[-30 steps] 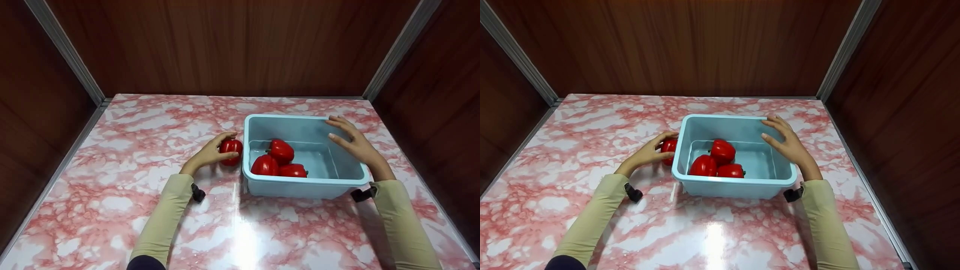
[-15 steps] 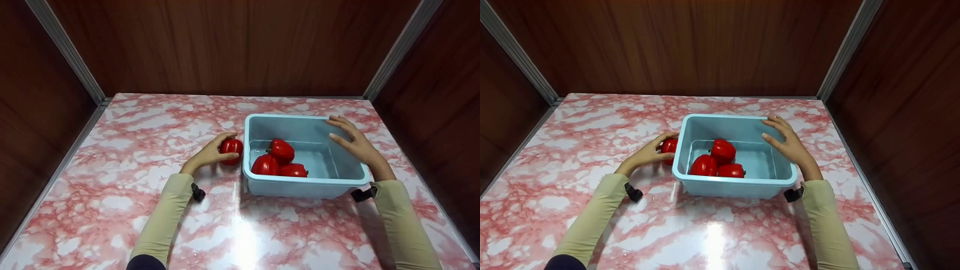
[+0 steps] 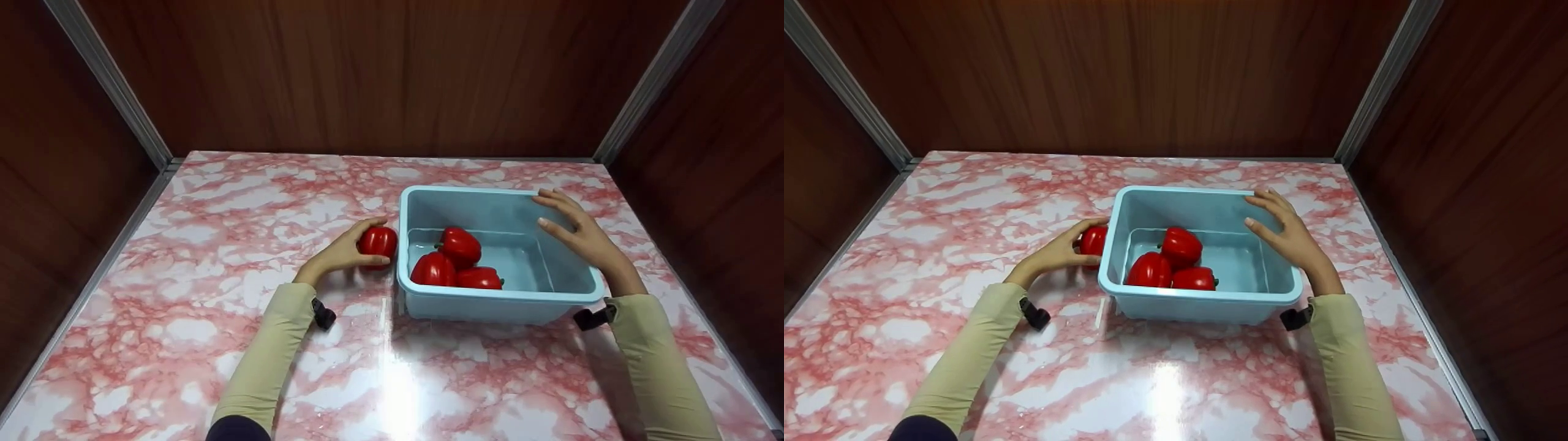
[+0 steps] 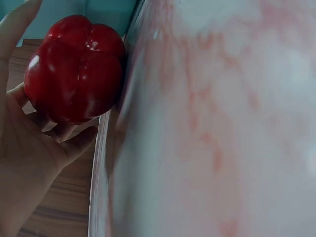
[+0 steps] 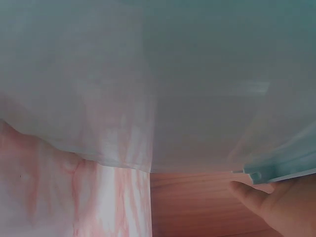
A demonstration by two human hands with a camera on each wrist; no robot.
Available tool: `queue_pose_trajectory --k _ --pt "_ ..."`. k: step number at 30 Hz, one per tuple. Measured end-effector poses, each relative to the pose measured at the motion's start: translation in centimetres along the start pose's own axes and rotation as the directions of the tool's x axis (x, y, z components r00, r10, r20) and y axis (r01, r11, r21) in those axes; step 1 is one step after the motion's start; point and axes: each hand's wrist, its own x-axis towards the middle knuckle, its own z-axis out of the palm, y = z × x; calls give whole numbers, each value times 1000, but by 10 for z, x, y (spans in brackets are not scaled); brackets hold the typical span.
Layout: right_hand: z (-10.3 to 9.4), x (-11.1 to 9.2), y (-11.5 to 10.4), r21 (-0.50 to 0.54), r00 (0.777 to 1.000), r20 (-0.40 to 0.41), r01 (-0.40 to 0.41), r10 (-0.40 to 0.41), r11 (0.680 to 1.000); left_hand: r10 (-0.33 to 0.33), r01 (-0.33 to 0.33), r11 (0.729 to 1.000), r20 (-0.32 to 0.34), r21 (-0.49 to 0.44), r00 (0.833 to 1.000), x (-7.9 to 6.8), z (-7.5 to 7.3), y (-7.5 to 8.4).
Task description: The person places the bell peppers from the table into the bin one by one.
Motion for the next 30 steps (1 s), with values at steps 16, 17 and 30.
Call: queue_pose_trajectory --k 16,17,30 --pt "0 -5 -28 8 1000 12 -4 4 1000 6 -5 999 20 -38 1000 1 0 -4" --pt "0 -5 -28 7 1000 11 -4 3 1000 6 -5 999 21 -39 1000 1 -1 -4" --pt "0 -5 -30 1 1000 15 -11 11 1000 16 -13 998 56 -65 998 -5 -3 9"
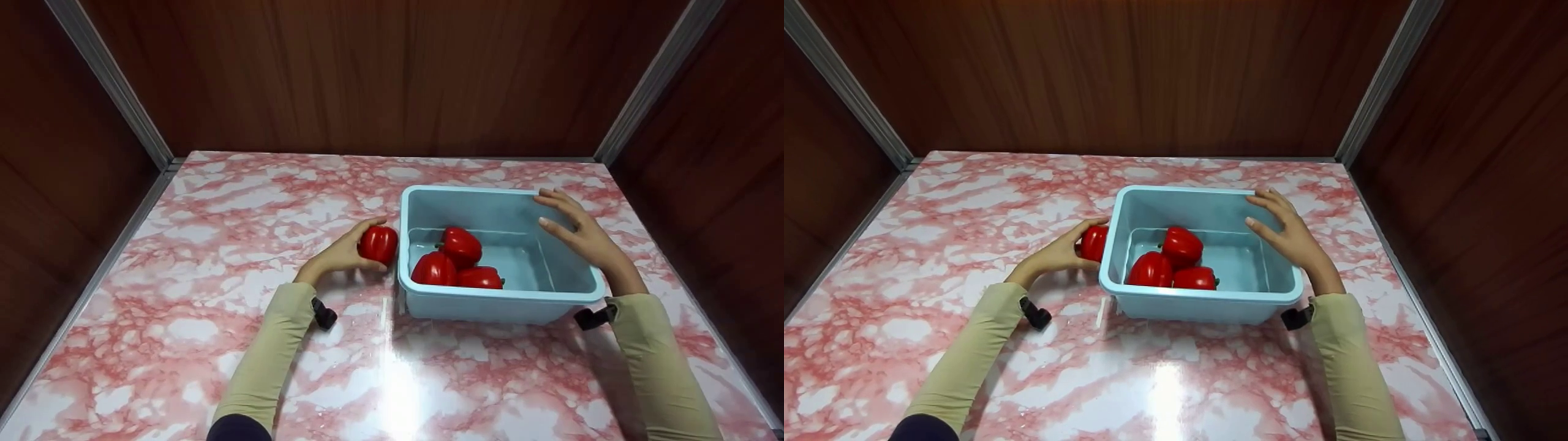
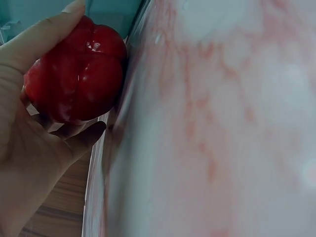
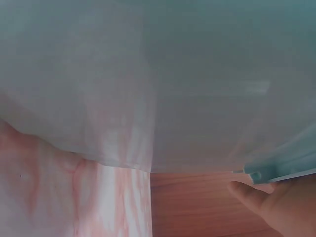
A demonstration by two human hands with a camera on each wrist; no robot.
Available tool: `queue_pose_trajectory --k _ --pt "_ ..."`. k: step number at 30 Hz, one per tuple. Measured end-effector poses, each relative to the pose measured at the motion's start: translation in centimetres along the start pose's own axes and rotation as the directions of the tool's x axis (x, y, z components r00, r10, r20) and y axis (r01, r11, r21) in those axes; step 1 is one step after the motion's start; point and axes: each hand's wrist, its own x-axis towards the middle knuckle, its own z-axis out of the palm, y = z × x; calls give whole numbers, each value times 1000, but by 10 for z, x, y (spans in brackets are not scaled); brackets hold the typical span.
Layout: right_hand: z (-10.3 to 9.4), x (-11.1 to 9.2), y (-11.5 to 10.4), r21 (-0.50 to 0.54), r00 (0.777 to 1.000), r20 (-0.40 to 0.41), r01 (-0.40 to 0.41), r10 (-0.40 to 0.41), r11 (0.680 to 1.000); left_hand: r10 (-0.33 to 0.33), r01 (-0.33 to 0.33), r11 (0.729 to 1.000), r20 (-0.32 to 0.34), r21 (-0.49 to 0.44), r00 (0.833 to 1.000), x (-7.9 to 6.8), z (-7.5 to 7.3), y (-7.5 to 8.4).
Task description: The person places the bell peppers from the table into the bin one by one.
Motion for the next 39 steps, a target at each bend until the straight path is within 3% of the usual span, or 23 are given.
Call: queue_pose_trajectory --k 3,7,17,26,39 --pt "0 0 0 -4 1000 -3 -9 9 1000 8 -8 1000 15 7 1000 -7 -1 14" --pt "0 1 0 -3 1000 -4 1 -1 1000 30 -30 1000 22 3 999 -9 -3 18" --pt "0 1 -1 -7 1000 -5 -8 8 1000 36 -36 999 -8 2 999 6 1 -17" --pt "0 3 13 11 1000 -8 15 -15 1000 36 -36 999 -26 8 999 5 1 -20" --pt "1 1 0 21 1000 -10 14 -14 1000 28 -28 999 -28 -16 999 6 -1 -20"
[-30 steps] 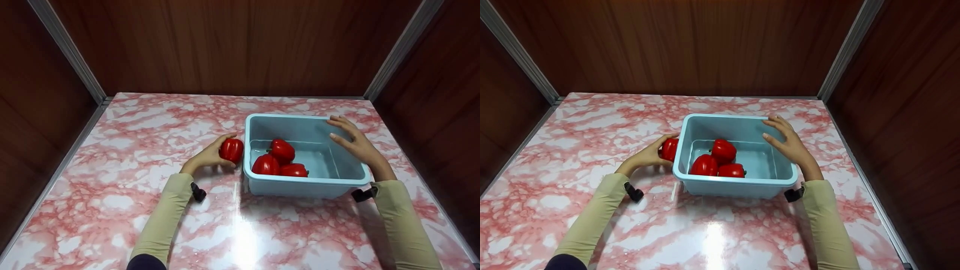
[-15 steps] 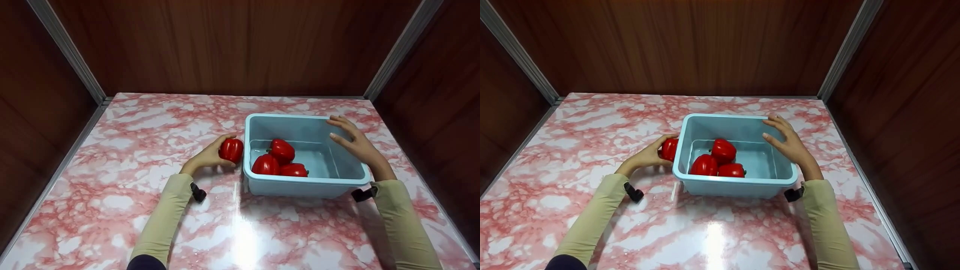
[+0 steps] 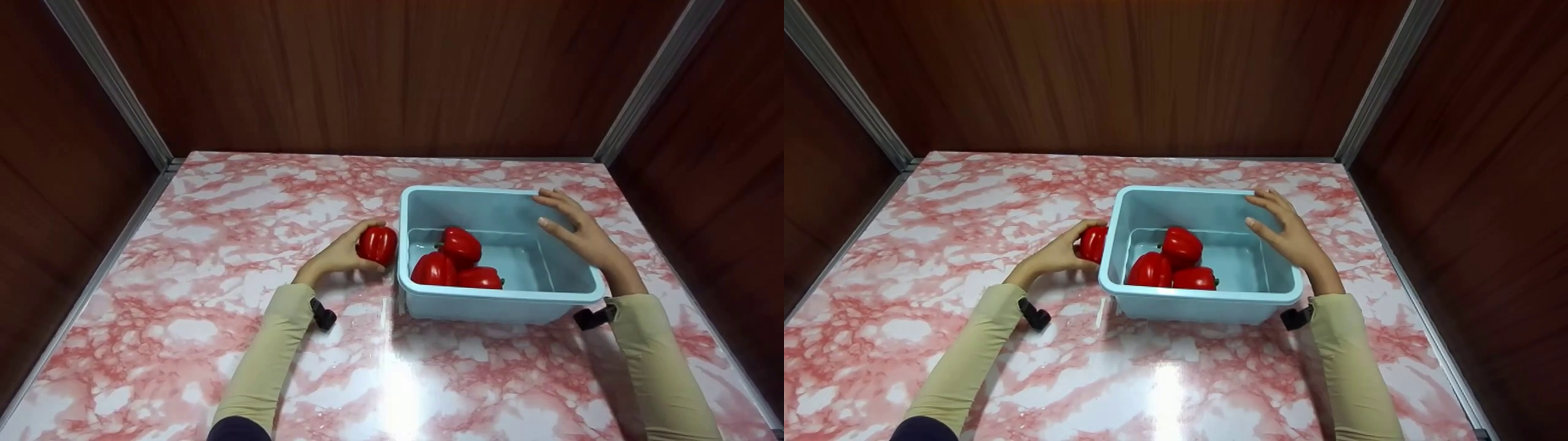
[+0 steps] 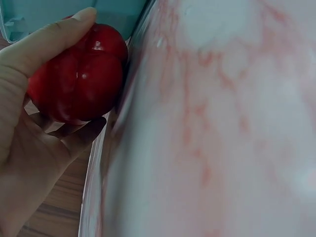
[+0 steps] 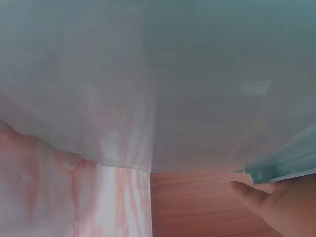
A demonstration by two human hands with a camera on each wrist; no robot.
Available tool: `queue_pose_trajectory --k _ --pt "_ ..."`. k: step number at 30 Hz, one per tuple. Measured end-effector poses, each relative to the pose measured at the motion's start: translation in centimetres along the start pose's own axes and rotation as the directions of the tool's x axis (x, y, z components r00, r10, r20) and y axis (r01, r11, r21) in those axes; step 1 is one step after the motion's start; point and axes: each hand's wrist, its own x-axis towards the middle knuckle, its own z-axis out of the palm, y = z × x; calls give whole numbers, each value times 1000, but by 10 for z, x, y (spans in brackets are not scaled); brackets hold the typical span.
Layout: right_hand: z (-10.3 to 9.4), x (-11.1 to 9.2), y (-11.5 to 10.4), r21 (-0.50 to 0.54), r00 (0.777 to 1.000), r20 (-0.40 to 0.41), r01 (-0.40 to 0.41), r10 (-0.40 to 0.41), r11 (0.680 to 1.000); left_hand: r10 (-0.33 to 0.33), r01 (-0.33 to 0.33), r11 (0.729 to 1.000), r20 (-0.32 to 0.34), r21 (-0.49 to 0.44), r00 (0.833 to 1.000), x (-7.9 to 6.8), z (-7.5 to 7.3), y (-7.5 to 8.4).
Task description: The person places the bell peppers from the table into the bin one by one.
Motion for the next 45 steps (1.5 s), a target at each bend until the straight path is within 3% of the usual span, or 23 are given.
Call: queue_pose_trajectory --k 6,20,34,45 --pt "-1 0 0 -5 1000 -3 -8 8 1000 -20 20 1000 -5 17 1000 -3 -2 2" --pt "0 -1 1 -4 1000 6 -3 3 1000 8 -8 1000 8 -21 1000 -2 -7 2" --pt "0 0 1 -12 1000 4 -10 10 1000 -18 16 999 -42 -38 999 -3 -11 8" --pt "-2 6 38 -23 1000 -10 -2 1 1000 -18 15 998 -38 -54 999 -2 -15 16"
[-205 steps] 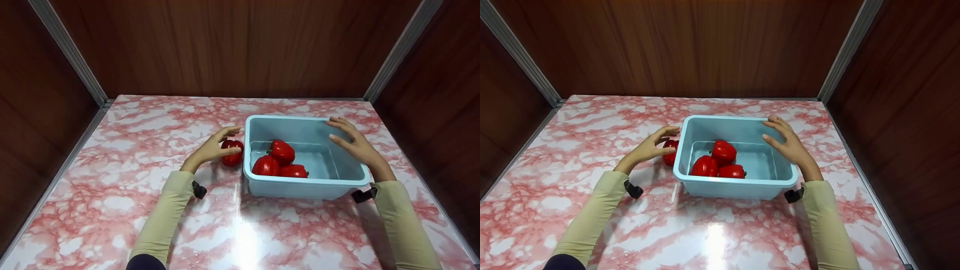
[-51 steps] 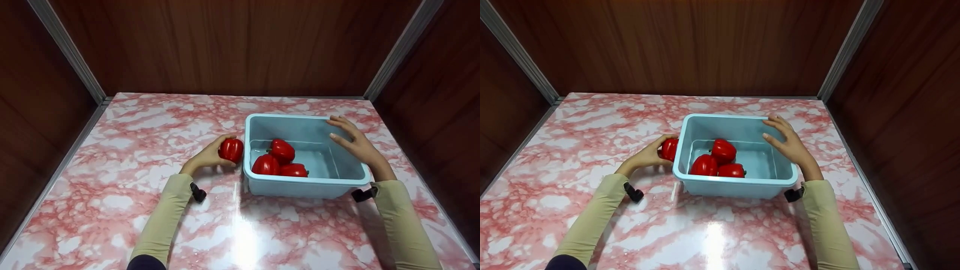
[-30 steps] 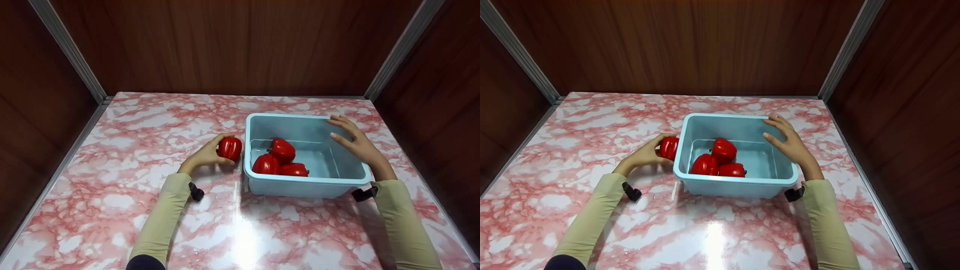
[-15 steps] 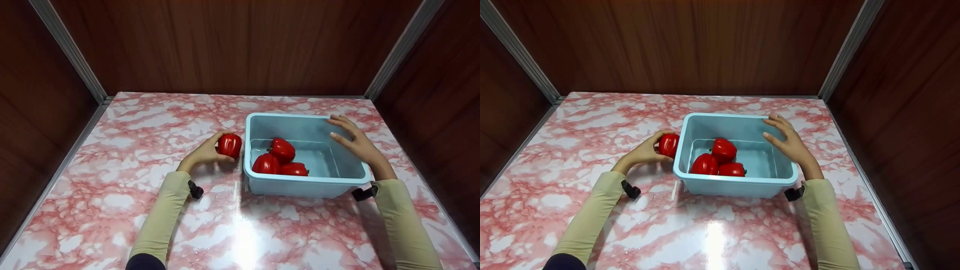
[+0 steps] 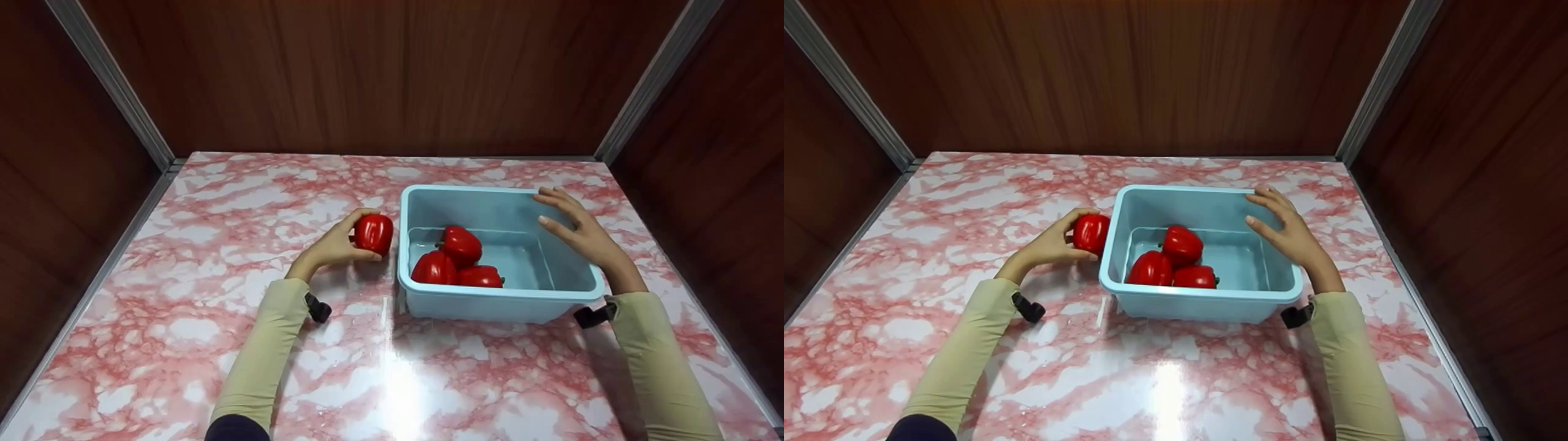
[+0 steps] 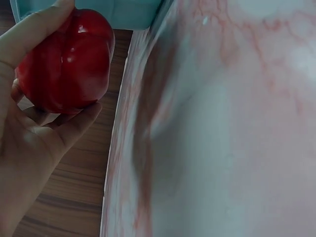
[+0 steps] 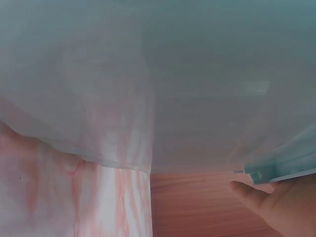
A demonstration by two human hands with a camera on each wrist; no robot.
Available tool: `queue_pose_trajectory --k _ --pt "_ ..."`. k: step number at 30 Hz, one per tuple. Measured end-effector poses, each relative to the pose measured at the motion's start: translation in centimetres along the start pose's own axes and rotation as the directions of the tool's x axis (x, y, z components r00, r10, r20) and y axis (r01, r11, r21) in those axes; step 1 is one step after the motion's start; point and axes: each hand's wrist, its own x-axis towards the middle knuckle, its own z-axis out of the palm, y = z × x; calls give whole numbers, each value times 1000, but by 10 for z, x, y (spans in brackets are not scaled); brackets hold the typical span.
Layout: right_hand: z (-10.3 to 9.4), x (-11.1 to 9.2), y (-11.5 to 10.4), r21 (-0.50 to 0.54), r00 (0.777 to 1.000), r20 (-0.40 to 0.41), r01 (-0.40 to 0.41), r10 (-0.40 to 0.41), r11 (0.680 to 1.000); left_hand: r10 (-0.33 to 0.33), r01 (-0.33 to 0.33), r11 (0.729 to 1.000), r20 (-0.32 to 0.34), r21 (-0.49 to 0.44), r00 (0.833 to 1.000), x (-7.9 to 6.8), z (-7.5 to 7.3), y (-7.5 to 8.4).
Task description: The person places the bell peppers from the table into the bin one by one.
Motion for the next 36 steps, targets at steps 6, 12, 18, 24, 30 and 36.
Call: queue_pose_trajectory --k 6,12,18,24,30,36 --pt "1 0 -4 15 1000 2 5 -5 1000 0 0 1000 10 10 1000 -9 -4 22" --pt "1 -4 -30 21 1000 12 -6 6 1000 44 -44 998 -20 42 999 -6 -5 12" --pt "1 0 -4 -1 1000 0 -9 9 1000 63 -61 997 -37 56 997 -2 -6 7" --pt "0 2 0 -3 1000 -5 -12 12 1000 19 -18 999 -27 47 999 -5 -8 18" --pt "0 1 -6 -3 1000 -4 -11 11 1000 2 -1 999 -10 48 1000 -13 -9 34" --pt "1 -4 -29 19 999 2 -33 33 999 9 -7 998 -31 59 999 -7 -8 17"
